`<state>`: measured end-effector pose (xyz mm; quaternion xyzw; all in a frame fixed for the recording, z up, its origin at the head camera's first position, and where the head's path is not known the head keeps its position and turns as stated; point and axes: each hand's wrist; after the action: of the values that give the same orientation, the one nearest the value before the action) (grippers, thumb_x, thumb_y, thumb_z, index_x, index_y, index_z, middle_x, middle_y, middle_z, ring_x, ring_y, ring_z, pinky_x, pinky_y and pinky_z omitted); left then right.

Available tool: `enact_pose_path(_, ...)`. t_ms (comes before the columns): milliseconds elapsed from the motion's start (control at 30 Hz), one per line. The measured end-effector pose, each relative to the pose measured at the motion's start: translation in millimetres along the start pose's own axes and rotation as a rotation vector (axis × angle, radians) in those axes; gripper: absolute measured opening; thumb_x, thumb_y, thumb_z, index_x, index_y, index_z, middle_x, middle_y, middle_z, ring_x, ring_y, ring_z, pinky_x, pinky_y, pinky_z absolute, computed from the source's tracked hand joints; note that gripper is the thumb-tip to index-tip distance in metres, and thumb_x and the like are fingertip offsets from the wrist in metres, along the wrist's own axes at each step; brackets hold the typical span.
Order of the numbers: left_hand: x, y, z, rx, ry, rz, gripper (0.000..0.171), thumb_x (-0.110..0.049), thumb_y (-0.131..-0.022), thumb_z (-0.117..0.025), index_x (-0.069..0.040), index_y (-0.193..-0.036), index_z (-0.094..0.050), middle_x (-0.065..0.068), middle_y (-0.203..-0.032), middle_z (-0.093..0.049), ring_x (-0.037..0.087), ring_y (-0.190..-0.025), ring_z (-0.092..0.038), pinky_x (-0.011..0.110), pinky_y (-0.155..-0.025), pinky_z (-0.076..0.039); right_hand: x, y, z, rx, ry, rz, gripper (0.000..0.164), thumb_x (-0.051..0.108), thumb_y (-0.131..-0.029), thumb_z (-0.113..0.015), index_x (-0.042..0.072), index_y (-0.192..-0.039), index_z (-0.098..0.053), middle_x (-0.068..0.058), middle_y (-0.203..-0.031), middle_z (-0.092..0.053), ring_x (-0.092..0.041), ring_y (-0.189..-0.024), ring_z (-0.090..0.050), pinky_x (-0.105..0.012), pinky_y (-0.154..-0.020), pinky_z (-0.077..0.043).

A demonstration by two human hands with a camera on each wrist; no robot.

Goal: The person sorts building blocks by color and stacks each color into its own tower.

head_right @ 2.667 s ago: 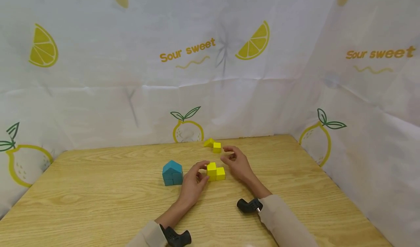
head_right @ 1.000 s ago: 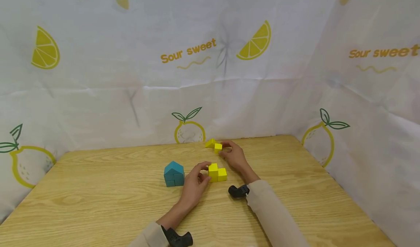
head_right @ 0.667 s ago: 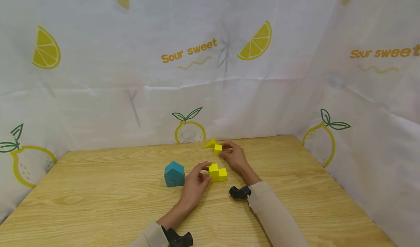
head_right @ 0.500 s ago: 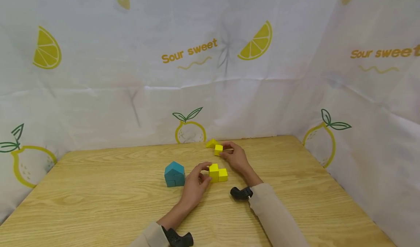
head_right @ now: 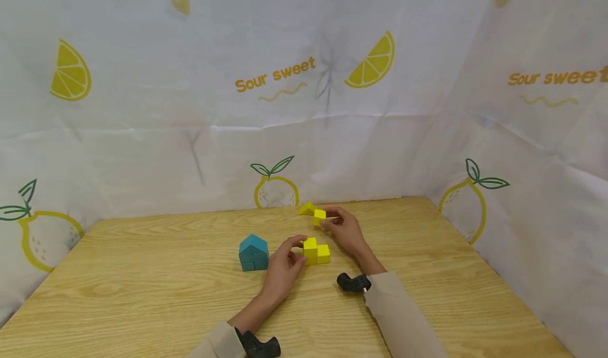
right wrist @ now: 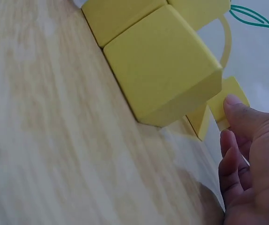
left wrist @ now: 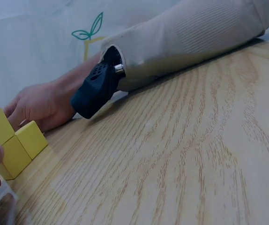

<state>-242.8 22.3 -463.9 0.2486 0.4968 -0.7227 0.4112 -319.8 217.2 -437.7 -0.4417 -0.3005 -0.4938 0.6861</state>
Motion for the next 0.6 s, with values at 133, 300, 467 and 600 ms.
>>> enact_pose_path(133,0.2,-0.1,-0.5,-0.005,-0.002,-0.003,0.049,0.006,-0.084,-0.069,-0.017,-0.126,-0.058,0.005,-0.109,-0.060,0.009,-0.064,-0.045,0.023,-0.059,-0.042,17.3,7.4,2.5,-0.007,-0.017,0.027,0.039,0.007,-0.092,-0.064,-0.008,-0.127,-0.053,-0.025,-0.121,-0.056,-0.038,-0.099,-0.058,-0.026,-0.080,-0.047)
enact_pose_path(300,-0.1,0.2,-0.1,-0.008,0.006,-0.008,0.048,0.006,-0.084,-0.068,-0.014,-0.126,-0.058,0.005,-0.109,-0.060,0.009,-0.064,-0.044,0.023,-0.058,-0.042,22.6,11.2,3.2,-0.008,-0.048,0.063,0.037,0.006,-0.093,-0.063,-0.008,-0.126,-0.054,-0.024,-0.121,-0.056,-0.038,-0.100,-0.057,-0.022,-0.081,-0.046)
enact_pose_path(467,-0.7,0.4,0.6,-0.005,0.011,-0.006,0.047,0.006,-0.085,-0.068,-0.011,-0.127,-0.058,0.006,-0.109,-0.060,0.009,-0.063,-0.043,0.023,-0.058,-0.042,24.3,15.8,5.0,-0.020,-0.063,0.061,0.038,0.010,-0.093,-0.065,-0.005,-0.126,-0.055,-0.021,-0.122,-0.057,-0.036,-0.102,-0.057,-0.031,-0.086,-0.047)
enact_pose_path(600,-1.1,0.5,1.0,-0.008,0.011,-0.007,0.047,0.006,-0.084,-0.068,-0.012,-0.126,-0.058,0.006,-0.109,-0.060,0.009,-0.062,-0.043,0.023,-0.057,-0.041,26.1,21.0,7.1,-0.022,-0.061,0.074,0.038,0.013,-0.093,-0.065,-0.004,-0.126,-0.055,-0.020,-0.122,-0.057,-0.033,-0.101,-0.057,-0.042,-0.091,-0.045)
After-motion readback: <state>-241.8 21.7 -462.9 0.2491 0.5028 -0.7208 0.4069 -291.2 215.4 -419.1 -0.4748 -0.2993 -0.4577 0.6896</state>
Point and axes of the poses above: each hand's wrist, its own y-axis away from the middle knuckle, its own z-axis out of the back of the hand, x = y × z
